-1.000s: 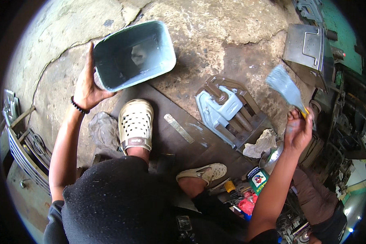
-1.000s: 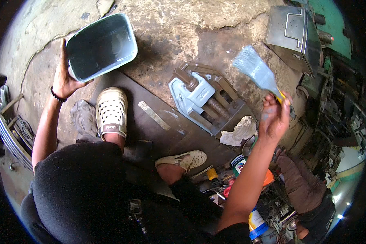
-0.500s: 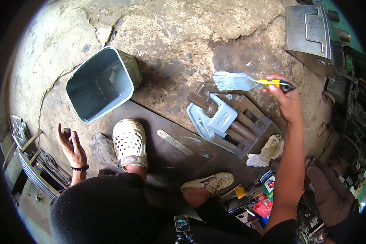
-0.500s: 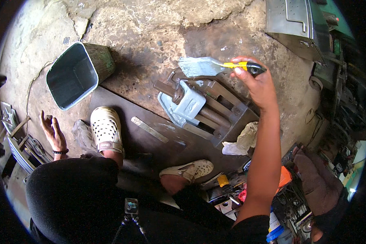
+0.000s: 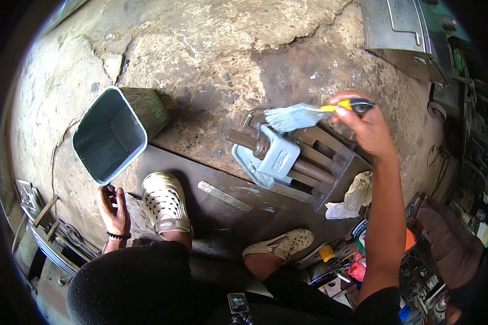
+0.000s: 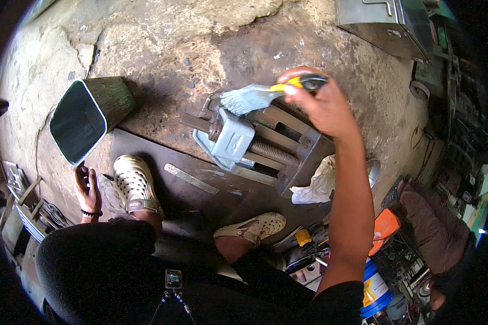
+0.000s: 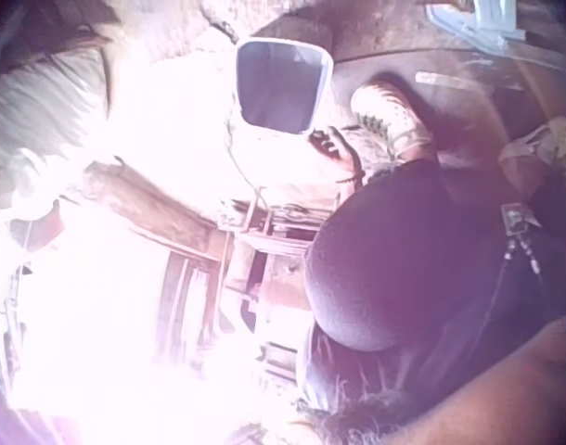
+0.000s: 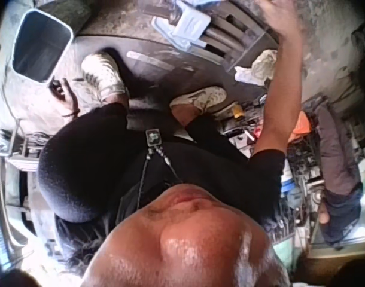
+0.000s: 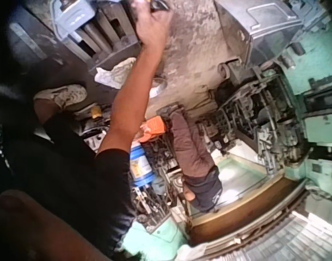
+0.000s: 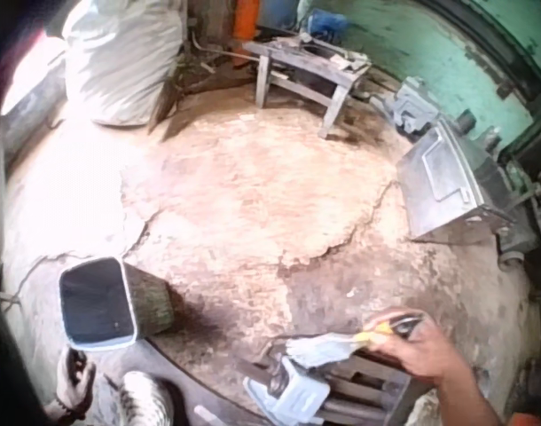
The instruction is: The person paints a metal bench vise with light blue paint using a brush. They repeatedly dip the brush into a paint container and apply paint to the vise jaws and body, then wipe excess paint with a cloth.
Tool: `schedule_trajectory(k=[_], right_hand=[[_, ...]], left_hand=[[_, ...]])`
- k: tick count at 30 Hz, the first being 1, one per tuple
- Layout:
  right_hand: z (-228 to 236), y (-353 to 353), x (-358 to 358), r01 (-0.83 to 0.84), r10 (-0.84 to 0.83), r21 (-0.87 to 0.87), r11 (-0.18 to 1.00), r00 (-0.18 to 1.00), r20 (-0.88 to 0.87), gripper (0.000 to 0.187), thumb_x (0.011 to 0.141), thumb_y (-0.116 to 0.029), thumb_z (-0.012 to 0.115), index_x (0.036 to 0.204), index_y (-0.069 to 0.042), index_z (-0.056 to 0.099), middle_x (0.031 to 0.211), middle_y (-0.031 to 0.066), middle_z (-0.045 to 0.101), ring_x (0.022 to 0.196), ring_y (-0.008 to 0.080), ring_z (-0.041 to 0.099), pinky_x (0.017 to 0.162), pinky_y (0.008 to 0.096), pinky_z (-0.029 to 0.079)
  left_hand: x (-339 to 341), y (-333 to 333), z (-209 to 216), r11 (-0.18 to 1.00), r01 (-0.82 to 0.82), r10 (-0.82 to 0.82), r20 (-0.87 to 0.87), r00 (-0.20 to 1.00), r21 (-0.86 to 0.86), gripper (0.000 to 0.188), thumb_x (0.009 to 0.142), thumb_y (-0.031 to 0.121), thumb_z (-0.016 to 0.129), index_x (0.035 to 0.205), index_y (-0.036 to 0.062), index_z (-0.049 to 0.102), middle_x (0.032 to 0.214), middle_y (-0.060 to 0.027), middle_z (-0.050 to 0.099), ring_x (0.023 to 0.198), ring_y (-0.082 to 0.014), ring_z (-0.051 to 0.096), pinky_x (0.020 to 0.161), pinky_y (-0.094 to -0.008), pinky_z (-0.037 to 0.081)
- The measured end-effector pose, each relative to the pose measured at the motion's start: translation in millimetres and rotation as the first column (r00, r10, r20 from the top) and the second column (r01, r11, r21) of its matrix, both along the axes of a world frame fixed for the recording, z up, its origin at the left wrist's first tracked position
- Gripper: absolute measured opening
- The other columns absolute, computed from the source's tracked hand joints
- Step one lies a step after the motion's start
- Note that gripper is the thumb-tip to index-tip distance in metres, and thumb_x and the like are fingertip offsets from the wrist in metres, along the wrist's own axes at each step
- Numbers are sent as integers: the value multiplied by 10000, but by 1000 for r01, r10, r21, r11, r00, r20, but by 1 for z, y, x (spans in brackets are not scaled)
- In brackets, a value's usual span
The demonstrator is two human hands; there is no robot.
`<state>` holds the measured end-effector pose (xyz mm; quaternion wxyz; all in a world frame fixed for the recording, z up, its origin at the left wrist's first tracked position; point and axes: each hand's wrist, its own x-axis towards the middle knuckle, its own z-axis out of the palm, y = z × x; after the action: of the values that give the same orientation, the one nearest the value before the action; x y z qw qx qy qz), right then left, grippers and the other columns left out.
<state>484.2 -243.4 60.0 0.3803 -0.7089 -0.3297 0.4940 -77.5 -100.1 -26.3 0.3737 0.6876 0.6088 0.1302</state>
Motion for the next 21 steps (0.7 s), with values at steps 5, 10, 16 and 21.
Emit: schedule_trajectory(k=[5,10,16,21], right_hand=[[0,4,1,-4,0,56,998,997,76,191,927,-148,676,1059,-12,660,979,28,673,861,111,601,771,266,497],[7,1,9,-52,52,-10,999,998,22,181,933,-133,671,1067,-12,656,972,27,665,851,98,584,774,263,500],[6,10,12,-10,9,26,1000,1000,26,168,940,-118,658,1075,-17,656,974,38,666,878,104,593,780,270,505],[5,13,10,-128,128,-17,992,992,7,163,917,-63,649,1071,-10,646,970,41,664,897,116,593,783,273,503]], left_hand=[[2,6,0,1000,14,-13,4,1000,-24,172,975,123,608,1092,43,511,896,-25,482,707,-104,432,623,-263,402],[-2,8,-7,998,-62,60,-67,996,-31,175,972,119,614,1098,33,528,849,-36,510,656,-98,435,572,-261,387],[-4,6,-10,999,41,-39,-53,998,20,205,959,136,631,1093,11,539,822,-43,534,613,-92,435,532,-265,365],[-4,10,-7,998,58,-58,-84,995,-6,213,959,144,634,1087,-4,552,799,-44,546,603,-93,445,532,-260,376]])
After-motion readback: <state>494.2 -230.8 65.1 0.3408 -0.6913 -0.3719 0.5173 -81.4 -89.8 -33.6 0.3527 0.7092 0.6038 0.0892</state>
